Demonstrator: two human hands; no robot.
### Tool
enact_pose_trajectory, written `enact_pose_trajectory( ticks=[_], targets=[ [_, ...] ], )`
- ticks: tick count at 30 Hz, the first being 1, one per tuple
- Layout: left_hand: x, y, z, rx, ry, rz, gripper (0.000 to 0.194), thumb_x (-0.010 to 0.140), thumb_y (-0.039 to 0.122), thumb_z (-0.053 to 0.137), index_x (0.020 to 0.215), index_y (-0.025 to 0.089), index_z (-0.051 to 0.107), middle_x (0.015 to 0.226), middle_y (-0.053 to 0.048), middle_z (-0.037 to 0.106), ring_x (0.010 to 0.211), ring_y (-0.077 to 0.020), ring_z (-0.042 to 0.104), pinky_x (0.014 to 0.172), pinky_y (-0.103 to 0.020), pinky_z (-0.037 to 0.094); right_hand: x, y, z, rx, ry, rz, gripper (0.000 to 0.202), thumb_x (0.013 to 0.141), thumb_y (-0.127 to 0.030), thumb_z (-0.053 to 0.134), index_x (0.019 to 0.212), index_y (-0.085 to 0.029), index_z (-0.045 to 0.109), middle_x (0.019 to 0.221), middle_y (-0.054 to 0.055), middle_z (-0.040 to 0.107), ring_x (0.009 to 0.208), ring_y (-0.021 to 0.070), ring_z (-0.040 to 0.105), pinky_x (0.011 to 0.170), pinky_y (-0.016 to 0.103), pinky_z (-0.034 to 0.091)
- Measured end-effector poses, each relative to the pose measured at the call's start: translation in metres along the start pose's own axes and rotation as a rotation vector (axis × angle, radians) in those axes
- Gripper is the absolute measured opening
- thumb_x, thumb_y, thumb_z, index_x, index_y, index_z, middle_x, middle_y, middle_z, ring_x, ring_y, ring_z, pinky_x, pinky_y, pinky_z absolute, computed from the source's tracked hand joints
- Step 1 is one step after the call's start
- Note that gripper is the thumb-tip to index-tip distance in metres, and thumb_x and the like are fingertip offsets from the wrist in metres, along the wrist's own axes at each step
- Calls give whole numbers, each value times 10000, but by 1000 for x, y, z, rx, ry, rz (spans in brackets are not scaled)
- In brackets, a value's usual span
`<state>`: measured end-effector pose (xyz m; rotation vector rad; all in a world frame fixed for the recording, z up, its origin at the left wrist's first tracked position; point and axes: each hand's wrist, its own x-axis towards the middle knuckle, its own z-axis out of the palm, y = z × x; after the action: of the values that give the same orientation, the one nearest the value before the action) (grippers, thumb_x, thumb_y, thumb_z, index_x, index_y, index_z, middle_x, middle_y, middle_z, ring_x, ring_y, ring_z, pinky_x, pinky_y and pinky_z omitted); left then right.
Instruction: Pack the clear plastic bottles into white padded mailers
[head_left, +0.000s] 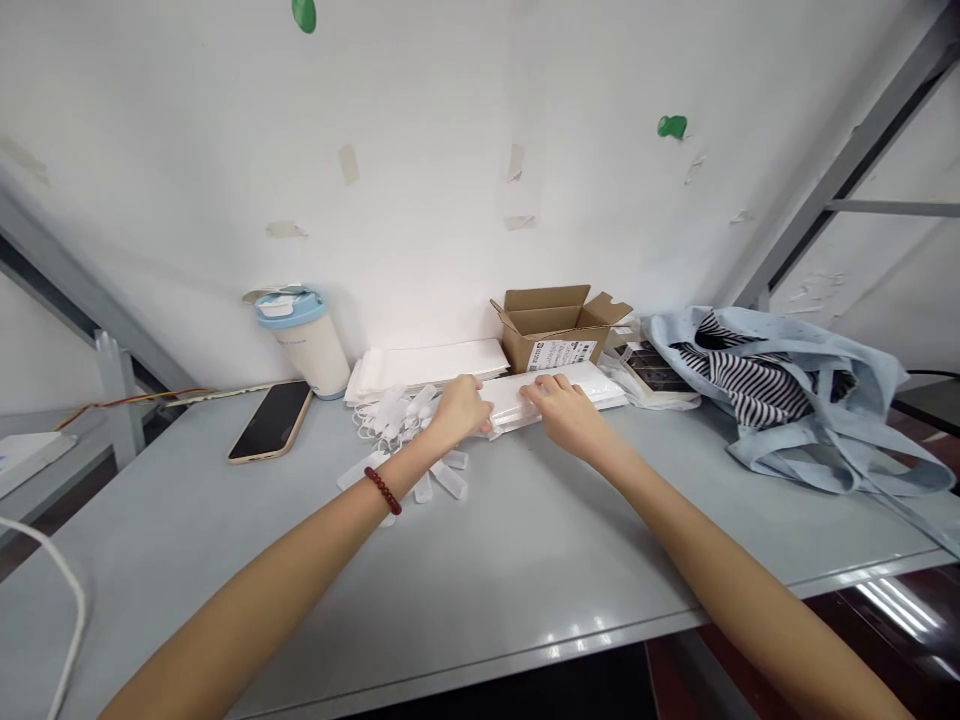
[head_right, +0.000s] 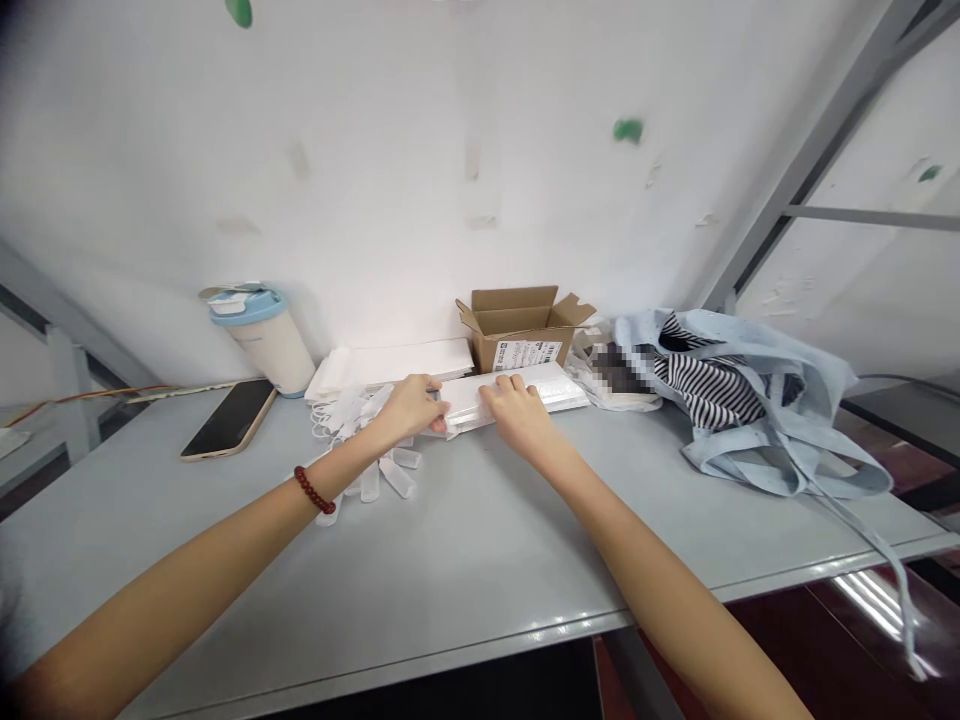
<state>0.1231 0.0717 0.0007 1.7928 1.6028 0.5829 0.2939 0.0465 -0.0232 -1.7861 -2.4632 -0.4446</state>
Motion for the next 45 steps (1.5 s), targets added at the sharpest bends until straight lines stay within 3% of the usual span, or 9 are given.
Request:
enact_pose_trajectory(
  ticks=[7, 15, 20, 24, 30, 33, 36, 41, 45],
  targets=[
    [22, -12, -31, 438, 253, 163, 293, 793, 143, 514, 1068, 142, 616, 1052, -132, 644, 1113, -288, 501, 871, -371, 443, 4, 2, 6, 71, -47, -52, 621, 705, 102, 322, 1217, -194, 510, 1225, 155, 492, 1133, 268, 442, 863, 376, 364],
    [60, -23, -44, 653, 221, 154, 262, 704, 230, 693, 943, 124, 675, 961, -142, 675, 983, -277, 560, 740, -317, 475, 5, 5, 17, 101, 7, -101, 686, 659, 129, 300, 1233, -193, 494, 1261, 170, 464, 1152, 267, 440, 900, 405, 330],
    [62, -27, -49, 767, 226, 219, 220, 758, 192, 623, 962, 137, 683, 931, -127, 690, 942, -259, 575, 699, -303, 460, 4, 5, 15, 91, 8, -104, 677, 654, 127, 303, 1221, -191, 493, 1237, 169, 477, 1133, 264, 451, 882, 391, 336],
    [56, -30, -42, 900, 247, 351, 254, 748, 29, 511, 898, 120, 694, 868, -144, 692, 993, -281, 541, 744, -336, 427, 4, 3, 14, 74, 5, -104, 675, 642, 125, 319, 1222, -178, 487, 1230, 174, 480, 1138, 271, 449, 879, 389, 345],
    [49, -30, -38, 1011, 366, 525, 265, 751, -31, 447, 819, 85, 676, 885, -186, 656, 978, -295, 527, 753, -375, 383, 2, 2, 14, 79, 19, -109, 566, 708, 66, 377, 1220, -153, 476, 1233, 184, 485, 1153, 284, 447, 885, 407, 372],
    [42, -28, -45, 1025, 434, 574, 273, 774, -31, 419, 822, 81, 663, 902, -194, 630, 978, -307, 515, 744, -392, 365, 2, 1, 14, 132, 129, -116, 459, 820, -186, 525, 1266, -144, 425, 1327, 220, 402, 1205, 332, 406, 897, 459, 391],
    [24, -31, -49, 1040, 555, 701, 254, 787, -16, 428, 773, 102, 652, 854, -176, 619, 901, -296, 521, 695, -387, 352, 3, -1, 9, 194, 358, -114, 669, 818, -448, 585, 1342, -127, 322, 1416, 257, 281, 1288, 360, 321, 936, 495, 383],
    [-25, -40, -34, 990, 849, 1009, 223, 822, 27, 459, 732, 147, 624, 774, -98, 620, 766, -225, 513, 639, -340, 328, 0, -17, 0, 129, 568, -200, 502, 869, -306, 546, 1311, -124, 392, 1390, 232, 388, 1307, 323, 341, 972, 456, 365],
    [-52, -50, -30, 876, 893, 1095, 132, 849, 128, 519, 855, 184, 639, 814, -64, 638, 837, -212, 526, 695, -337, 346, -5, -29, -2, 52, 595, -258, 392, 914, -86, 347, 1280, -156, 470, 1318, 142, 530, 1259, 233, 440, 973, 395, 351]
  ],
)
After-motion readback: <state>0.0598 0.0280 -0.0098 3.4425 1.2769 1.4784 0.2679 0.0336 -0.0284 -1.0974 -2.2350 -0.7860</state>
